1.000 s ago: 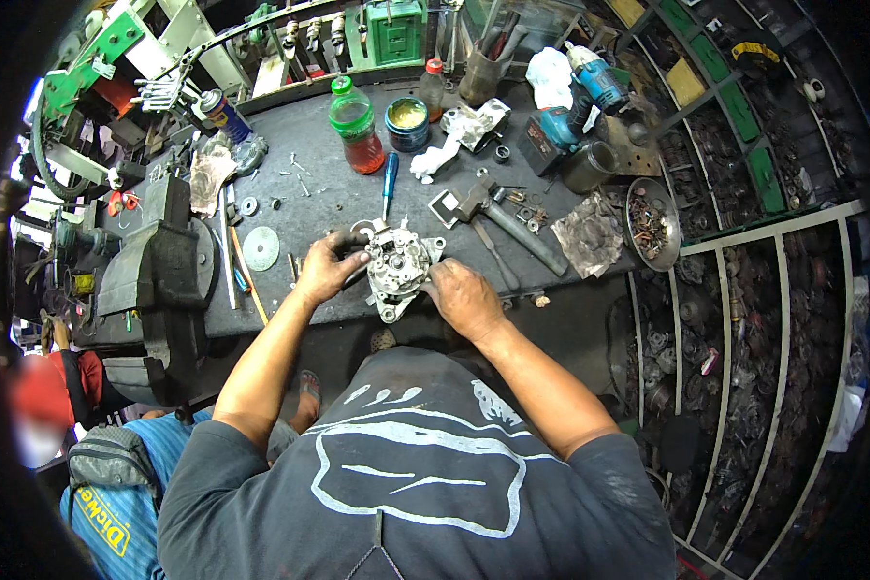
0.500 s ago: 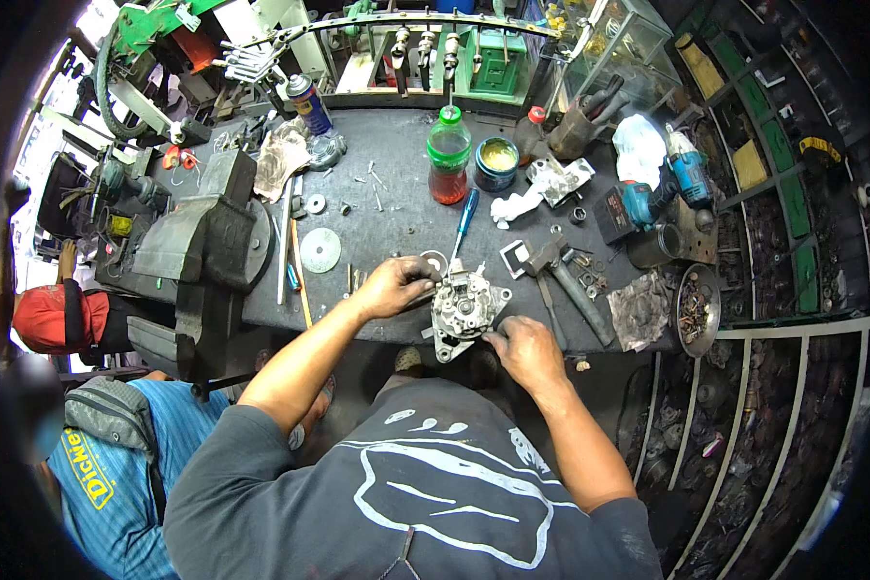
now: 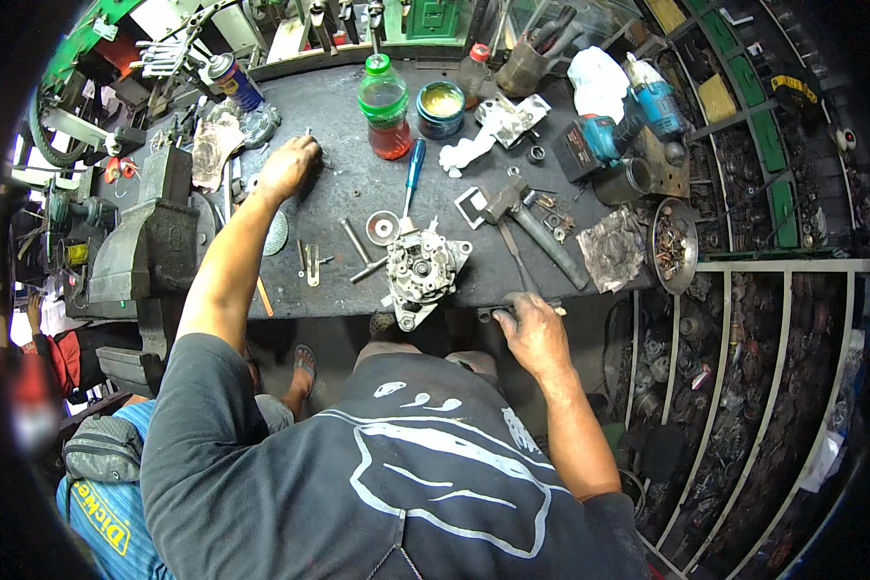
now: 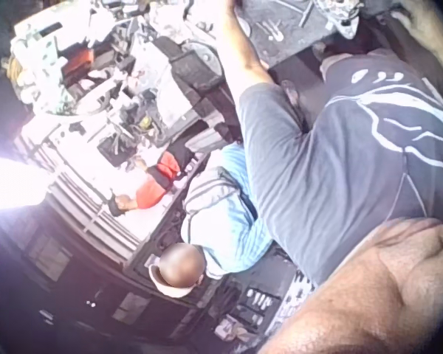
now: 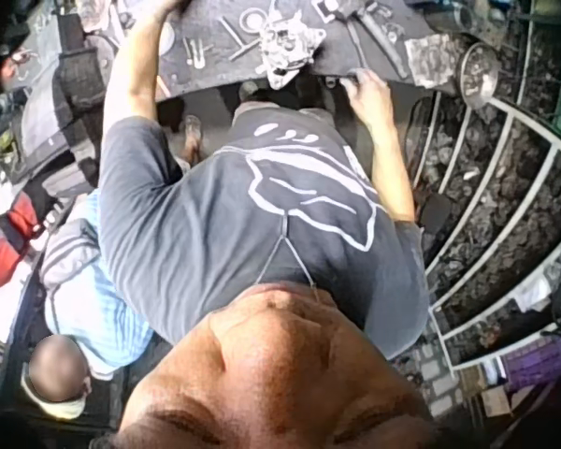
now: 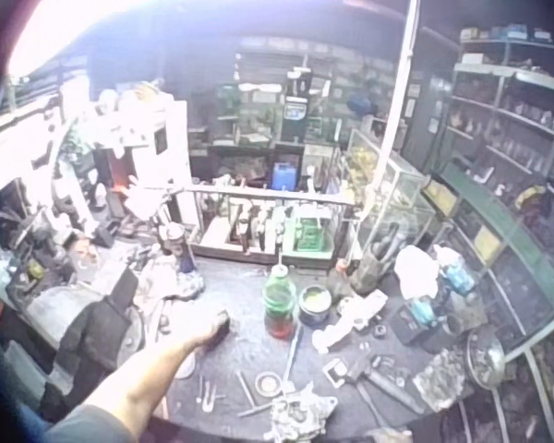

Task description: The person uses a hammer to tap on a metallic engine component held in their left hand, repeatedly striking it on a workbench. They rotate the part to access different areas and continue hammering throughout the clip.

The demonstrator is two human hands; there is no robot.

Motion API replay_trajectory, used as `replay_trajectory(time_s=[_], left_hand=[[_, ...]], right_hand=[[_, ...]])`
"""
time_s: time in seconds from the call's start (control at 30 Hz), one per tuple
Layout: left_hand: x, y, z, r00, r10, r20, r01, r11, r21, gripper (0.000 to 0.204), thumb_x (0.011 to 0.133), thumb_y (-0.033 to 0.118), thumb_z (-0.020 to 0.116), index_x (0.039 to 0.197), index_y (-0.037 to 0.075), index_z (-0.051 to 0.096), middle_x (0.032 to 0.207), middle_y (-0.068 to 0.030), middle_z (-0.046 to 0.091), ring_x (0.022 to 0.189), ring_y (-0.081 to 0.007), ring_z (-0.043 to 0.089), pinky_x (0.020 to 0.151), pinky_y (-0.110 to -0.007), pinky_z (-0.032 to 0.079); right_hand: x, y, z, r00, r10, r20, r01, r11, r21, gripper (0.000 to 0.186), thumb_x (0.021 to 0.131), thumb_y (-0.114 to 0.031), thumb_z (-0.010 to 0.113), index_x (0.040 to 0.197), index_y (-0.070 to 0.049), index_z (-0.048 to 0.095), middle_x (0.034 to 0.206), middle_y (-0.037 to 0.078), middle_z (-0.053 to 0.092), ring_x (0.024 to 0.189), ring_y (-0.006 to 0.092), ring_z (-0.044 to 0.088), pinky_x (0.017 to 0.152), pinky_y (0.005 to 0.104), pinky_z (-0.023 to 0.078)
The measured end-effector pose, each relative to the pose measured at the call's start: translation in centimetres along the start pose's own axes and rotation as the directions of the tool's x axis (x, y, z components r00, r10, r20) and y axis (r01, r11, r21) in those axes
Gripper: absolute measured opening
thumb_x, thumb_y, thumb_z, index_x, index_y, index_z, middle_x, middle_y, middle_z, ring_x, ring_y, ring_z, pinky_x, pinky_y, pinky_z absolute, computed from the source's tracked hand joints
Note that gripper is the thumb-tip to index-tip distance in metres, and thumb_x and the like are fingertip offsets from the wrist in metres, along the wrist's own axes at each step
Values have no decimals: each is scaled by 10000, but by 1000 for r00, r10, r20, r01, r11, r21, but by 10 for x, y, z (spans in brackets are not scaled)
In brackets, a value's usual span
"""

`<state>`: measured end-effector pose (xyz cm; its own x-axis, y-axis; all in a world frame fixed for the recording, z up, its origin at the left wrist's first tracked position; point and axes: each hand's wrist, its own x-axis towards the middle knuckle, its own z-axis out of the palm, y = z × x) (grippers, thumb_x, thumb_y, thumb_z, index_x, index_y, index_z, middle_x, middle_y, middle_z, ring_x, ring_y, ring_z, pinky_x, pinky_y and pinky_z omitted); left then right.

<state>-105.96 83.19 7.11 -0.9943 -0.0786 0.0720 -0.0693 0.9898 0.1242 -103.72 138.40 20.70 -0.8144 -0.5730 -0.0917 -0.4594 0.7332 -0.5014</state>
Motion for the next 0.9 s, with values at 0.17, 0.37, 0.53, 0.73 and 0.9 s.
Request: replay_trajectory(time_s=[0.17, 0.37, 0.53, 0.73, 0.9], left_hand=[[-46, 132, -50, 858, -464, -219, 196, 691, -696, 354, 1023, 115, 771, 1360, 64, 678, 1169, -233, 795, 1064, -389, 797, 930, -482, 631], [-177, 267, -59, 898, -357, -257, 15, 608, -794, 266, 952, 45, 848, 1209, 49, 776, 1102, -157, 839, 998, -305, 838, 857, -392, 655], [-192, 294, -49, 852, -413, -321, 71, 700, -711, 223, 939, 57, 857, 1142, 71, 766, 1024, -152, 826, 920, -360, 817, 785, -430, 639], [-185, 301, -53, 832, -371, -412, 76, 813, -578, 224, 955, 57, 841, 1160, 65, 750, 1023, -163, 818, 913, -378, 809, 770, -449, 644], [-183, 305, -46, 825, -377, -421, 92, 824, -558, 228, 956, 58, 838, 1155, 63, 728, 1022, -170, 810, 903, -387, 803, 762, -451, 646]], right_hand=[[1, 6, -15, 995, 18, -95, -7, 994, 111, 310, 951, -140, 847, 1209, 3, 753, 1157, 217, 781, 1062, 450, 754, 925, 496, 600], [33, 9, -20, 980, -182, -82, 192, 973, 132, 317, 953, -125, 842, 1230, 0, 753, 1160, 217, 781, 1054, 430, 763, 913, 477, 605], [54, 2, -18, 945, -326, 18, 319, 933, 165, 342, 936, -132, 867, 1235, -9, 755, 1125, 198, 783, 1030, 417, 763, 895, 477, 607], [66, 13, -14, 872, -489, -18, 485, 858, 170, 360, 932, -151, 876, 1242, -16, 753, 1146, 198, 788, 1036, 422, 764, 908, 476, 617], [60, 26, -14, 890, -453, 48, 437, 879, 190, 342, 946, -164, 861, 1235, -15, 753, 1159, 201, 787, 1069, 427, 760, 930, 485, 613]])
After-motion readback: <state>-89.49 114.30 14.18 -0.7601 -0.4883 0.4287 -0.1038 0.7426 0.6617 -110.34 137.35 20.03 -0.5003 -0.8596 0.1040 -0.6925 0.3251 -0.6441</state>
